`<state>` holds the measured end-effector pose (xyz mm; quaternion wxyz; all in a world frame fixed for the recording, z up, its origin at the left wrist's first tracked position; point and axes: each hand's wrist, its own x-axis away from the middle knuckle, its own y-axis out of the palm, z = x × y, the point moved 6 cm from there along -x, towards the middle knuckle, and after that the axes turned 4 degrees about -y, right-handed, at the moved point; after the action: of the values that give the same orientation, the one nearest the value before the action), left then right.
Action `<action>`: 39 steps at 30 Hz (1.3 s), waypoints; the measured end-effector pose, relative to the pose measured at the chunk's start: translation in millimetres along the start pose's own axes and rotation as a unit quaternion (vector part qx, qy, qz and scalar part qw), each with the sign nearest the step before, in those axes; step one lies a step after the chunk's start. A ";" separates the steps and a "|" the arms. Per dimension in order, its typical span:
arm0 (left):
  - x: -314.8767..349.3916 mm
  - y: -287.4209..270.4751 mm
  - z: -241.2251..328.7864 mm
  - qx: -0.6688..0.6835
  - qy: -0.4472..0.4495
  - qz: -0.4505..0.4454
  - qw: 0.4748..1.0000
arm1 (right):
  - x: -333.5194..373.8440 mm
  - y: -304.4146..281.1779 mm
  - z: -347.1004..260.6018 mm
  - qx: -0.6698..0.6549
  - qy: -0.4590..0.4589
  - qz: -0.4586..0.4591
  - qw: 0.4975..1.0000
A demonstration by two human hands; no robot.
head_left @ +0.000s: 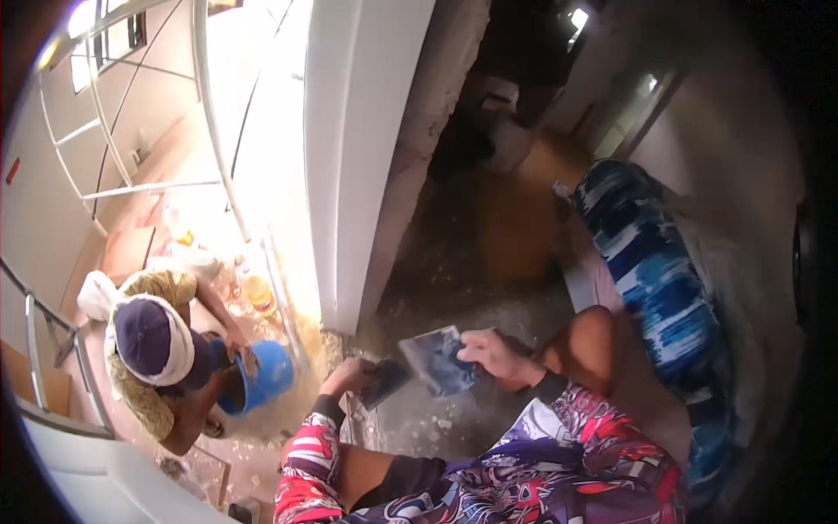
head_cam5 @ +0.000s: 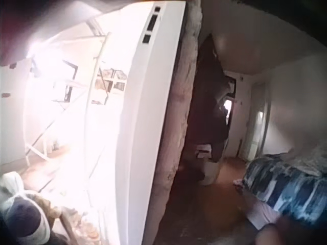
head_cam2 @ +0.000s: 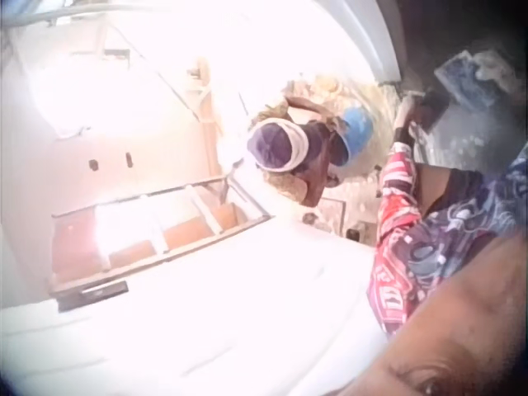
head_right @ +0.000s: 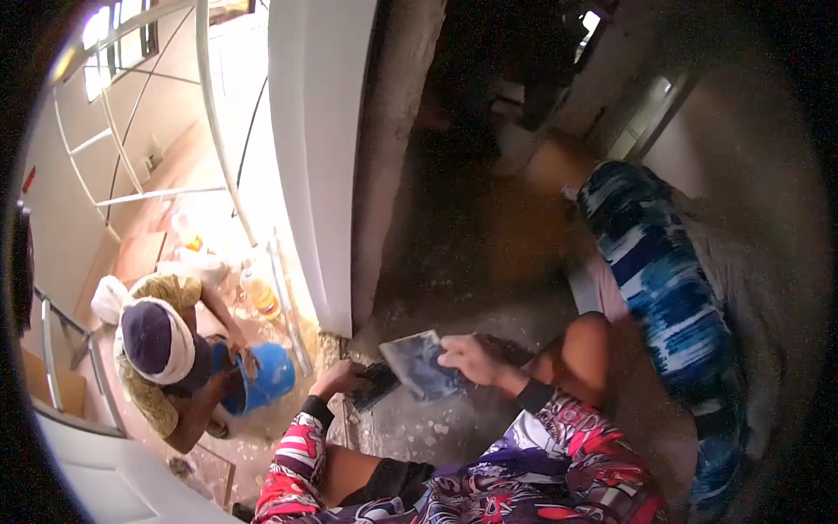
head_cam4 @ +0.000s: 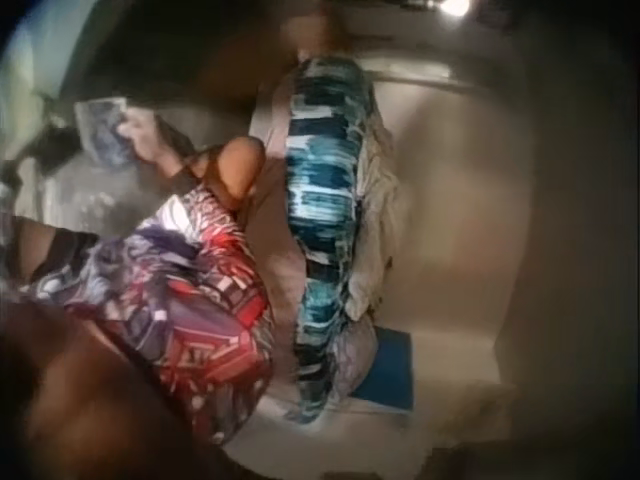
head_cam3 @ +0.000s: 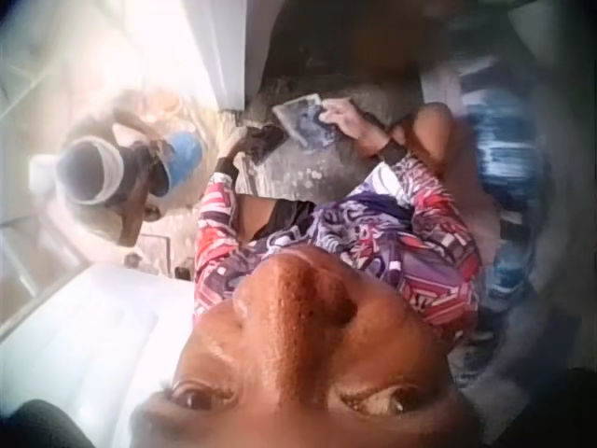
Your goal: The person scoops plaster onto scrapers and applies it to the doorway frame, smoothing the mixture along the wall edge.
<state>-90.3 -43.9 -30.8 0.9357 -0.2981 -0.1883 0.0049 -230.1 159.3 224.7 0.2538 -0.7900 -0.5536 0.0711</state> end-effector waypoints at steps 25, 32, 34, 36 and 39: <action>43.1 -11.7 -16.4 0.170 -0.107 -0.022 0.979 | -81.0 34.7 -135.7 0.121 -0.235 -0.217 0.940; 66.4 -6.5 -38.7 0.194 -0.142 0.011 0.971 | -100.7 63.7 -185.9 0.115 -0.343 -0.250 0.898; 74.2 -3.9 -44.6 0.206 -0.153 0.023 0.966 | -98.8 52.2 -193.0 0.071 -0.372 -0.242 0.894; 70.2 6.4 -40.2 0.224 -0.152 0.032 0.962 | -94.4 40.8 -177.4 0.182 -0.350 -0.221 0.892; 70.4 23.7 -42.3 0.286 -0.152 0.071 0.943 | -105.3 30.7 -153.7 0.193 -0.358 -0.211 0.889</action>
<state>-7.4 -39.3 -51.3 0.9391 -0.0263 -0.2971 0.1707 -183.6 6.0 324.5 0.1944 -0.5109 -0.7360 0.3994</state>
